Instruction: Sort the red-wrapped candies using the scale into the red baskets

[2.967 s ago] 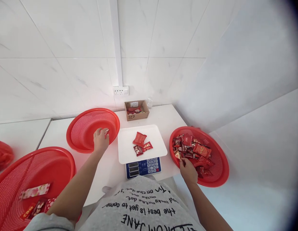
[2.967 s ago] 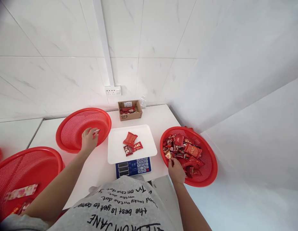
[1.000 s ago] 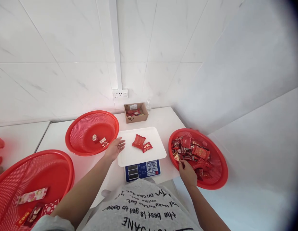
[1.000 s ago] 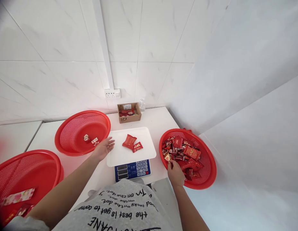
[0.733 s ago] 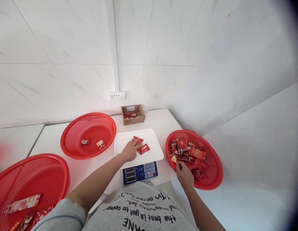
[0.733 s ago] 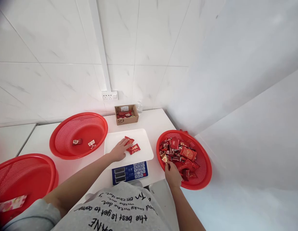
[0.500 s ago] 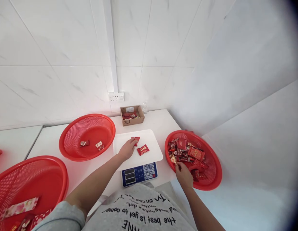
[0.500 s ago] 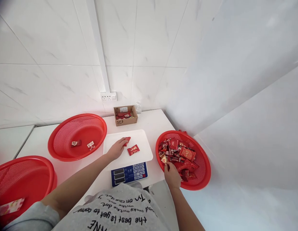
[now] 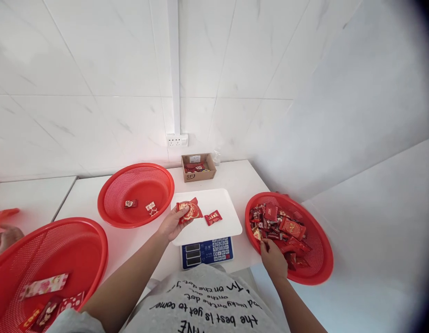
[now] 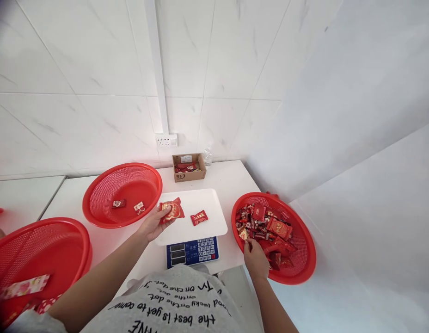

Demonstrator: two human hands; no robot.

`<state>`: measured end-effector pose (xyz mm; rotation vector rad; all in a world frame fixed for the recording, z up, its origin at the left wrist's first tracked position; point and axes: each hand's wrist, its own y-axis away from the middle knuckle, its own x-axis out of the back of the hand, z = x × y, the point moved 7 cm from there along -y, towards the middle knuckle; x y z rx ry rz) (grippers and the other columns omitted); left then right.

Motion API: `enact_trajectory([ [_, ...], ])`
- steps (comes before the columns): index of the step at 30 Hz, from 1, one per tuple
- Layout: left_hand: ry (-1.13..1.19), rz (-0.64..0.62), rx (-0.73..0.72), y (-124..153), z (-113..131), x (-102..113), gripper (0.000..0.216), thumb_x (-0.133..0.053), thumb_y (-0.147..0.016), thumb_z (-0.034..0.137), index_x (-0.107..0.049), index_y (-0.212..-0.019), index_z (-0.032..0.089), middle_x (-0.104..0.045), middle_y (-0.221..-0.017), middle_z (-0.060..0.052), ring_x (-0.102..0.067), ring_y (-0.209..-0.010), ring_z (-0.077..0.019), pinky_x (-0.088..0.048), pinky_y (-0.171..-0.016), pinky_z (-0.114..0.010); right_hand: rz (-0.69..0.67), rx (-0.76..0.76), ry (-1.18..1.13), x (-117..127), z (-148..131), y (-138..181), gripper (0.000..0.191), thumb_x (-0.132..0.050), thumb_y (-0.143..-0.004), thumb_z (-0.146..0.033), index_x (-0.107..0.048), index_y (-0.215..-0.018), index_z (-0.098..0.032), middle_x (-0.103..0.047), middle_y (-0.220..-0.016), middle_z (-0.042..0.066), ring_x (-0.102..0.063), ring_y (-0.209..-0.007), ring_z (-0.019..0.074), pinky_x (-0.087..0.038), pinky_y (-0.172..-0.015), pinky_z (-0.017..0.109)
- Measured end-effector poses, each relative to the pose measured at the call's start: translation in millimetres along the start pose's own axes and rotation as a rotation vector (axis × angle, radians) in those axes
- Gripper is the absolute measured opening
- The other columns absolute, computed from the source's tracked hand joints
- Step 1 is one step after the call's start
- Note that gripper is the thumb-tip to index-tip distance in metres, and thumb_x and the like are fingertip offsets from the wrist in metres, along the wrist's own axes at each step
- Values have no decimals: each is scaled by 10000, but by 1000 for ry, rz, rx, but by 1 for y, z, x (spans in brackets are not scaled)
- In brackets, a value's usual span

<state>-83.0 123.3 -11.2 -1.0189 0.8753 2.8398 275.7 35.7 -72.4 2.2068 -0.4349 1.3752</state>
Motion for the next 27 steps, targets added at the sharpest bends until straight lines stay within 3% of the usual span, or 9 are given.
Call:
enact_trajectory([
  [9,-156,-13,-181,2,10,14,245,-681,-717,208,-545,-917,169,-640,-860,-30,-613,-727,-107,-497,-639,-205,-1,-13,-2,0,0,1,350,-316,-847,-375,-537,-1068,-216,-594,-1134,70,-548,-994,205,-381,-709,265],
  [16,-67,-36,-117,8,6,8,343,-706,-666,80,-571,-974,146,-659,-971,-68,-636,-843,-143,-507,-754,-231,-13,-32,-7,3,-2,3,361,-323,-842,-374,-541,-1083,-218,-596,-1137,75,-555,-977,212,-384,-705,273],
  [21,-69,22,-93,7,4,15,300,-707,-663,92,-582,-931,140,-668,-905,-56,-642,-766,-132,-515,-637,-200,-12,-17,-11,3,-2,3,366,-315,-844,-377,-534,-1090,-218,-591,-1144,73,-548,-1001,215,-384,-716,278],
  [27,26,101,-185,9,16,30,240,-671,-665,35,-583,-860,144,-663,-824,-26,-641,-706,-114,-521,-612,-190,-14,-18,-11,0,0,1,358,-314,-848,-380,-530,-1082,-218,-579,-1166,71,-545,-1010,221,-382,-714,281],
])
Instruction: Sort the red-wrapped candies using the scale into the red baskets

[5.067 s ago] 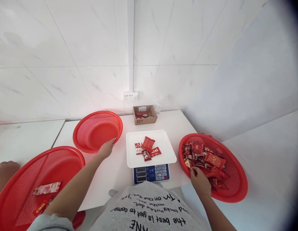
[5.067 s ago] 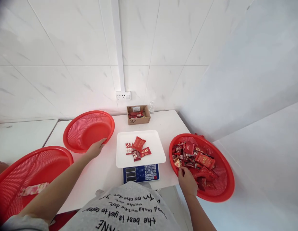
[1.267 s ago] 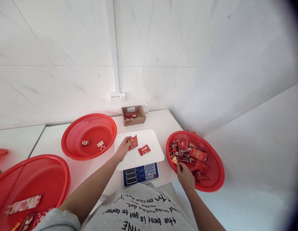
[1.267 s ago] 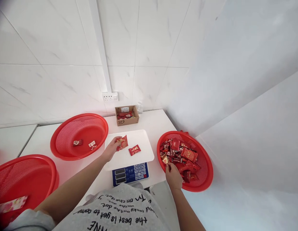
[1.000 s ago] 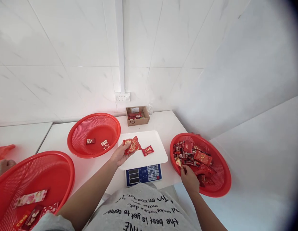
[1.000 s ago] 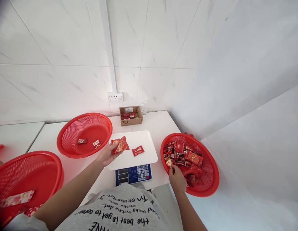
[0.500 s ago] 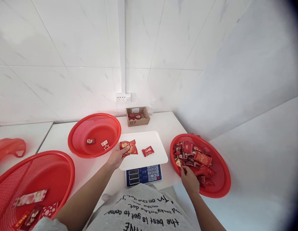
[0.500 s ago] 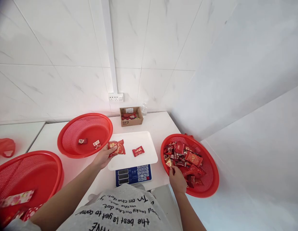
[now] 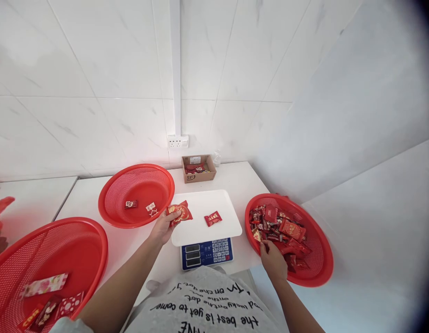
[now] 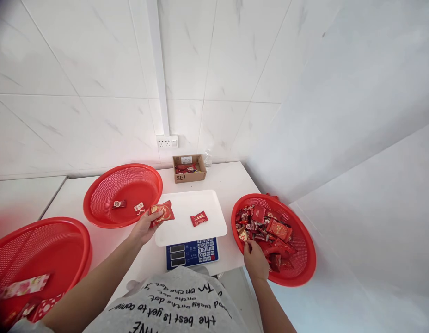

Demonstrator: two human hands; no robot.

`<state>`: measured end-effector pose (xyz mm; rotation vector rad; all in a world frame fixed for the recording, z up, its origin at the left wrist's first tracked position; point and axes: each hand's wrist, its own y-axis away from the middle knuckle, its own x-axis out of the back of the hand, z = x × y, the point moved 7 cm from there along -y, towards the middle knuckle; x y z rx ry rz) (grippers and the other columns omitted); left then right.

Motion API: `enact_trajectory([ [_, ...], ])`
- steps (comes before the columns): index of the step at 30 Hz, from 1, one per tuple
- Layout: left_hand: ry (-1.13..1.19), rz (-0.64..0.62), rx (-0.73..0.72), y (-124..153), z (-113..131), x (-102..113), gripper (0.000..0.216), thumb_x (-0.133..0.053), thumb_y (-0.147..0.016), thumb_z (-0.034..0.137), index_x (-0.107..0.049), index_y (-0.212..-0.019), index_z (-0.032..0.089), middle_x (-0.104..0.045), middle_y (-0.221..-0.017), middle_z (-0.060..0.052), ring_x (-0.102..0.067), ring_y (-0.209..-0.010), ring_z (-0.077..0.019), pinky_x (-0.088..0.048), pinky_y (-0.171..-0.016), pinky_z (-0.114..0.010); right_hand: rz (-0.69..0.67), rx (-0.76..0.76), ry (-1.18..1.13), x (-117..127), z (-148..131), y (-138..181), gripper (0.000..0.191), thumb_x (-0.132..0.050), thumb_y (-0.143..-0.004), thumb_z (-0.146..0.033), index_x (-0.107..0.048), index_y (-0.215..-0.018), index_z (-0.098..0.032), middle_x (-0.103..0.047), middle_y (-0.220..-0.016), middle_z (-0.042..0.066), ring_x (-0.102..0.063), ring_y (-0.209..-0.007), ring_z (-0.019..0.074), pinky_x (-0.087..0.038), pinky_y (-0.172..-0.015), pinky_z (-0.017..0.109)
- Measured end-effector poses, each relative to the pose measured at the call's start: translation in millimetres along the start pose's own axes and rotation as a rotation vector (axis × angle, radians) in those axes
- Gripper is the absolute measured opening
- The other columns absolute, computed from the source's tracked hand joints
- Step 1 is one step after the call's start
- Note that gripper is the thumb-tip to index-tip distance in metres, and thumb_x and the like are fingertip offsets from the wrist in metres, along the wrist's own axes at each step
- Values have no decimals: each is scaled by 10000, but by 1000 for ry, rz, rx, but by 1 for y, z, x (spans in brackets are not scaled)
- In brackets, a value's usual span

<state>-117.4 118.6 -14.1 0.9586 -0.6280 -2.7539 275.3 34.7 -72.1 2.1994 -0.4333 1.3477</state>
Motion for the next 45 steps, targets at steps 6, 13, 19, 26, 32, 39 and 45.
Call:
enact_trajectory([
  [6,113,202,-119,-8,35,32,106,-587,-753,51,-595,-789,151,-640,-730,9,-602,-577,-70,-500,-503,-152,3,16,-12,-1,0,0,348,-319,-847,-373,-530,-1071,-209,-580,-1161,76,-536,-1023,219,-379,-737,281],
  [13,348,350,-173,-13,74,61,73,-572,-813,229,-596,-796,163,-633,-710,-10,-615,-640,-90,-528,-574,-167,24,38,-3,-3,4,-3,344,-320,-844,-368,-542,-1057,-214,-594,-1126,67,-550,-977,202,-381,-681,263],
  [19,96,191,-27,-17,30,24,156,-562,-805,306,-568,-860,159,-632,-896,-77,-625,-771,-136,-525,-657,-244,20,26,14,-2,2,-3,350,-316,-843,-372,-542,-1060,-216,-598,-1118,71,-554,-969,200,-387,-677,256],
  [26,-1209,-263,-270,-21,-64,-63,195,-595,-726,299,-625,-896,208,-604,-922,-82,-533,-923,-246,-402,-841,-391,25,15,10,2,-2,1,344,-323,-838,-375,-558,-1040,-226,-617,-1076,65,-574,-913,194,-382,-663,255],
  [32,-1297,-384,-316,-38,-82,-94,277,-680,-614,185,-627,-884,219,-560,-1034,-92,-413,-1100,-318,-246,-977,-458,9,17,-1,2,-2,1,318,-319,-843,-374,-540,-1020,-230,-618,-1064,44,-573,-910,197,-367,-650,260],
  [39,-1189,-340,-205,-43,-79,-87,147,-549,-731,206,-594,-869,185,-597,-952,-93,-469,-1063,-279,-321,-940,-418,17,10,-8,2,-2,0,313,-323,-840,-364,-547,-1013,-230,-612,-1072,47,-566,-932,187,-373,-680,258],
  [45,-691,-337,101,-17,-65,-74,289,-320,-878,351,-495,-1009,162,-642,-888,-85,-623,-756,-164,-488,-701,-316,7,21,-13,0,-1,0,333,-314,-846,-366,-540,-1039,-215,-617,-1071,61,-566,-954,206,-377,-688,271],
])
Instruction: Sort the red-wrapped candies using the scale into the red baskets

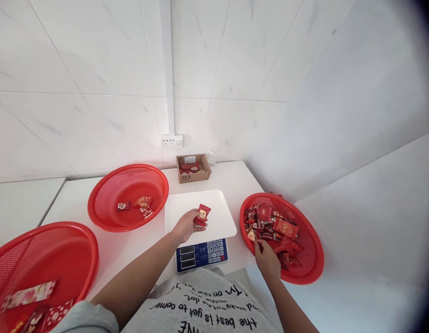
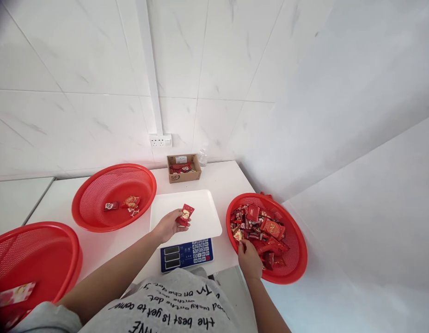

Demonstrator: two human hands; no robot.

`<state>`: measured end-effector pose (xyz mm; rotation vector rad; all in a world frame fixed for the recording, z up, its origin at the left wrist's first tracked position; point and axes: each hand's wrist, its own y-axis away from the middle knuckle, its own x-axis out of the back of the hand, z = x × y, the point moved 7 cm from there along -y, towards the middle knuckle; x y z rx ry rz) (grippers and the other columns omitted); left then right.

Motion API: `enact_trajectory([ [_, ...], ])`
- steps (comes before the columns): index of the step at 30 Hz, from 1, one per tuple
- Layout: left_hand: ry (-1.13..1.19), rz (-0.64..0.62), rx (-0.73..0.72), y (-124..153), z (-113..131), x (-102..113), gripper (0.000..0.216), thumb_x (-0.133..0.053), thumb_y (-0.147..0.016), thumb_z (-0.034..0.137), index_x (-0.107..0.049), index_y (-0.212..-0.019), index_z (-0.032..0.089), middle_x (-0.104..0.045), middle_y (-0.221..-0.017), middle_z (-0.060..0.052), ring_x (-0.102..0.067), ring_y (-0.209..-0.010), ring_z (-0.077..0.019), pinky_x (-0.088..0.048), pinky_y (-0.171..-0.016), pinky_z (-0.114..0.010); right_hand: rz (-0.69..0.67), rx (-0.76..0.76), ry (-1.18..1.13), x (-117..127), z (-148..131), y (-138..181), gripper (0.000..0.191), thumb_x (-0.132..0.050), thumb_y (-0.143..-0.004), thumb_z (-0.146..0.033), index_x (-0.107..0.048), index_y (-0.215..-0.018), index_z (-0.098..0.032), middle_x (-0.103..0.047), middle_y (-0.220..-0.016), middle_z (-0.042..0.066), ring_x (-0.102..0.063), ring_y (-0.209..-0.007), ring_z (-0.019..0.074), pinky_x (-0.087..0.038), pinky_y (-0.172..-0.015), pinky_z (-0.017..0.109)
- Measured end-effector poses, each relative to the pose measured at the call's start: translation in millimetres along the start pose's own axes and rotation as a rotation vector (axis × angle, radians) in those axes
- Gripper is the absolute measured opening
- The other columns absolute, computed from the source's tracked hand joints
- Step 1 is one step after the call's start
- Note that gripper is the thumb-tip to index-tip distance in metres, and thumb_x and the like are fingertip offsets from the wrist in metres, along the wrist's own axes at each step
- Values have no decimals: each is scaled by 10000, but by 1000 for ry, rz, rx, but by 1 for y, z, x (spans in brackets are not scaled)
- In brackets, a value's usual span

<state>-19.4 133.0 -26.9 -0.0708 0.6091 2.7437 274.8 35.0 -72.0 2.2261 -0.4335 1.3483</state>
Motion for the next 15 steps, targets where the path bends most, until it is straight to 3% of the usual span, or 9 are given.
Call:
enact_trajectory([
  [2,325,-59,71,14,3,-1,280,-414,-852,404,-500,-967,163,-644,-890,-87,-627,-716,-148,-493,-696,-304,1,-4,2,0,1,0,336,-321,-845,-364,-534,-1056,-212,-612,-1090,63,-561,-969,208,-378,-703,272],
  [4,465,-84,84,28,8,1,281,-534,-802,408,-507,-941,165,-643,-884,-78,-617,-695,-126,-486,-702,-282,2,-8,7,0,0,-1,342,-322,-846,-364,-531,-1068,-209,-608,-1103,66,-557,-977,209,-377,-709,272],
  [8,337,-59,-7,49,18,11,359,-660,-722,341,-507,-996,167,-627,-801,-37,-563,-628,-83,-451,-630,-223,-2,-24,26,2,-1,1,338,-322,-846,-363,-541,-1054,-211,-605,-1110,70,-559,-964,211,-370,-688,267],
  [15,74,-50,-120,70,31,17,375,-585,-765,382,-480,-1056,172,-604,-775,-25,-535,-600,-94,-444,-582,-243,17,-19,36,3,-1,2,329,-318,-843,-360,-552,-1029,-223,-612,-1089,61,-568,-906,191,-350,-629,251],
])
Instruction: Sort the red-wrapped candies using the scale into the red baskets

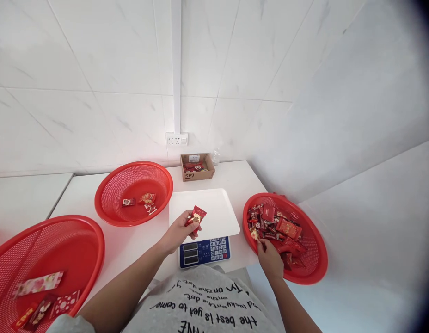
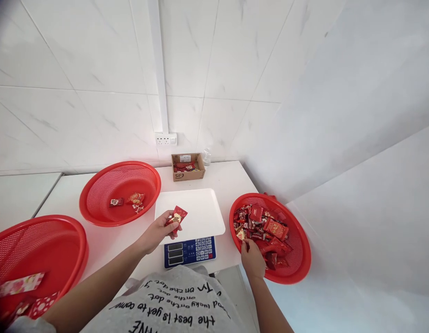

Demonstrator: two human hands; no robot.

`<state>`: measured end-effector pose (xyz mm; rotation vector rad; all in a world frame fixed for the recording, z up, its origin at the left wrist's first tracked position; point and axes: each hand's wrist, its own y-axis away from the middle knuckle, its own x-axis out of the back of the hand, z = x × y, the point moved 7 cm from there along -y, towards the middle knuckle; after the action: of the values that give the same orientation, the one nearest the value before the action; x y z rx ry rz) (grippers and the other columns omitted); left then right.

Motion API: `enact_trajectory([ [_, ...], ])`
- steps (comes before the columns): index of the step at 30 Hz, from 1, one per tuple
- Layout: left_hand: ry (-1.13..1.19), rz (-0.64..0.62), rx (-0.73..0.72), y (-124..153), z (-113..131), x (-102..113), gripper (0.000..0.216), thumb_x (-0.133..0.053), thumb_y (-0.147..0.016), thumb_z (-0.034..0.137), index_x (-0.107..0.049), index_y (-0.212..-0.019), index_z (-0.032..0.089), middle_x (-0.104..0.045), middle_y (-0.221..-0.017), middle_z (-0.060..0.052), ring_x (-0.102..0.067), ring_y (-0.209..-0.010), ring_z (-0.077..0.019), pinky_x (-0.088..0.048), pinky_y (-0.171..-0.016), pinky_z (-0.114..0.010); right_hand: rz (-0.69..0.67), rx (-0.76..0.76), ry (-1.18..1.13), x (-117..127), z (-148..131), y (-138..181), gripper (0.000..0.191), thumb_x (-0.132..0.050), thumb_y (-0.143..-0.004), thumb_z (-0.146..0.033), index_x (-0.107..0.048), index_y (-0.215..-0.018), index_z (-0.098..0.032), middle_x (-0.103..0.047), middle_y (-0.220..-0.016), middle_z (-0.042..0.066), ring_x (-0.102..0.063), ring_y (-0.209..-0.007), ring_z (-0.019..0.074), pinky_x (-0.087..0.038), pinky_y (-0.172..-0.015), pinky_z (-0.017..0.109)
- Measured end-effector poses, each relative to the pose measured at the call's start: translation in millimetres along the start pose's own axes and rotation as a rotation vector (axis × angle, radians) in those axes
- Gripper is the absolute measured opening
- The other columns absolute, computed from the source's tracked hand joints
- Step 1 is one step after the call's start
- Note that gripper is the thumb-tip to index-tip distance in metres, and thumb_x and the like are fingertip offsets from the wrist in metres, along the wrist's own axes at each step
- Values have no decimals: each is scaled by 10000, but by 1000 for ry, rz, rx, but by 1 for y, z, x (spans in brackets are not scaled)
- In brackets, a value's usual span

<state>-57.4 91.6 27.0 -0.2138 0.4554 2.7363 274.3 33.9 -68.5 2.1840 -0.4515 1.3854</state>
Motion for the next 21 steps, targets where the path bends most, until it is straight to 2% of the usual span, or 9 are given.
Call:
enact_trajectory([
  [9,-5,-5,43,7,-5,1,322,-624,-724,376,-546,-938,148,-623,-833,-57,-551,-628,-104,-452,-616,-256,-3,16,-14,-1,-1,-1,320,-317,-840,-352,-542,-1021,-214,-617,-1058,64,-567,-910,190,-359,-646,248],
  [16,-12,25,52,13,2,1,317,-664,-677,378,-584,-873,142,-552,-661,7,-496,-580,-94,-409,-594,-247,0,7,-1,0,-1,0,325,-315,-844,-357,-550,-1023,-222,-609,-1089,63,-564,-915,192,-349,-630,253],
  [21,-77,33,30,15,4,0,292,-618,-705,427,-559,-739,143,-505,-593,30,-437,-529,-80,-351,-546,-233,-5,-16,3,1,-1,2,336,-314,-849,-369,-554,-1037,-226,-603,-1105,64,-565,-911,191,-346,-625,251],
])
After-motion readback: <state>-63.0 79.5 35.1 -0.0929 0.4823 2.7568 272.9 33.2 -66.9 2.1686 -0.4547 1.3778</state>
